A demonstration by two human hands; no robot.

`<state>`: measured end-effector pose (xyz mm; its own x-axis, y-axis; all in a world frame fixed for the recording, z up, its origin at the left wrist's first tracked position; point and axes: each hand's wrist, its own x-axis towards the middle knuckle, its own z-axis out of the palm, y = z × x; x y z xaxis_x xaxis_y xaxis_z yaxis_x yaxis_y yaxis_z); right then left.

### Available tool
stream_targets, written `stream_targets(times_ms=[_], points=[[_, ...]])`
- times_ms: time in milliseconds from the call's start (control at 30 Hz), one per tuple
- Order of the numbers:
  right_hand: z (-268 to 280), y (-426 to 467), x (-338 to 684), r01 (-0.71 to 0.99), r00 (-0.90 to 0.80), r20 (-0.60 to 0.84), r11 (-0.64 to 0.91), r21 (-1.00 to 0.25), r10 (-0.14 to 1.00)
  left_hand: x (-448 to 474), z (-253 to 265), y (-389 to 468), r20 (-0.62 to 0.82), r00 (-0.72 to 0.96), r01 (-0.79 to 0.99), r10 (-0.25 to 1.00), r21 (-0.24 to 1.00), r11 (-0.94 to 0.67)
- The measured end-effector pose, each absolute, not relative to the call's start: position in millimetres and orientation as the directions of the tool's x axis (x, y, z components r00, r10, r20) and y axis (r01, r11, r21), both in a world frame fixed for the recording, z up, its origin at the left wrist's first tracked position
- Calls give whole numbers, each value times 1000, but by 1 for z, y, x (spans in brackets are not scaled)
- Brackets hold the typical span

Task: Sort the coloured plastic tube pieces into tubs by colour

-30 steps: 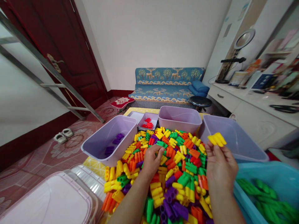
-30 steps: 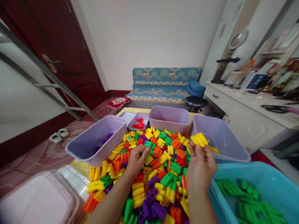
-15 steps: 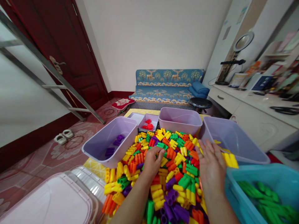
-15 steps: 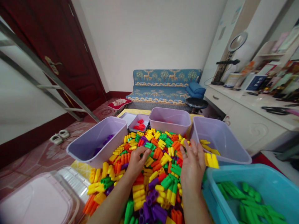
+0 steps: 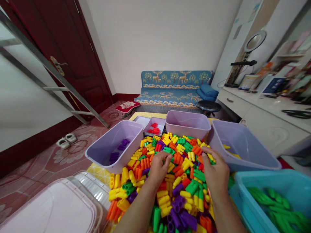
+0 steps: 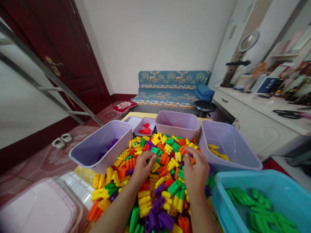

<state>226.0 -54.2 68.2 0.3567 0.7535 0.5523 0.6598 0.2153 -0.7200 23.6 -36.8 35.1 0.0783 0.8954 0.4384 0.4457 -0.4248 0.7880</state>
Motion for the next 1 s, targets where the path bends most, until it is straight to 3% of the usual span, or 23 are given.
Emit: stream_targets(times_ms=[133, 300, 367, 467, 533, 600, 700, 833, 1000], points=[[58, -52, 241, 840, 261, 392, -7, -543, 882, 24, 36, -37, 447, 79, 452, 891, 781, -431], [43, -46, 244, 789, 211, 294, 15, -615, 932, 24, 36, -38, 451, 79, 447, 889, 781, -436], [46, -47, 237, 653, 187, 255, 74, -754, 949, 24, 36, -38, 447, 85, 454, 891, 779, -434], [56, -53, 223, 266, 101, 96, 66, -962, 990, 24, 37, -37, 434, 85, 459, 897, 782, -422], [61, -56, 215, 37, 55, 44, 42, -998, 998, 24, 38, -37, 427, 82, 456, 901, 787, -415], [62, -57, 210, -37, 59, 76, 78, -996, 995, 24, 39, -38, 430, 80, 444, 899, 792, -418], [58, -53, 210, 191, 100, 168, 147, -971, 981, 24, 40, -40, 444, 86, 422, 892, 795, -436], [44, -48, 214, 651, 38, 289, 196, -734, 957, 25, 42, -44, 441, 158, 483, 883, 745, -459], [28, -47, 214, 793, -44, 225, 171, -585, 973, 25, 39, -43, 420, 254, 552, 871, 677, -488]])
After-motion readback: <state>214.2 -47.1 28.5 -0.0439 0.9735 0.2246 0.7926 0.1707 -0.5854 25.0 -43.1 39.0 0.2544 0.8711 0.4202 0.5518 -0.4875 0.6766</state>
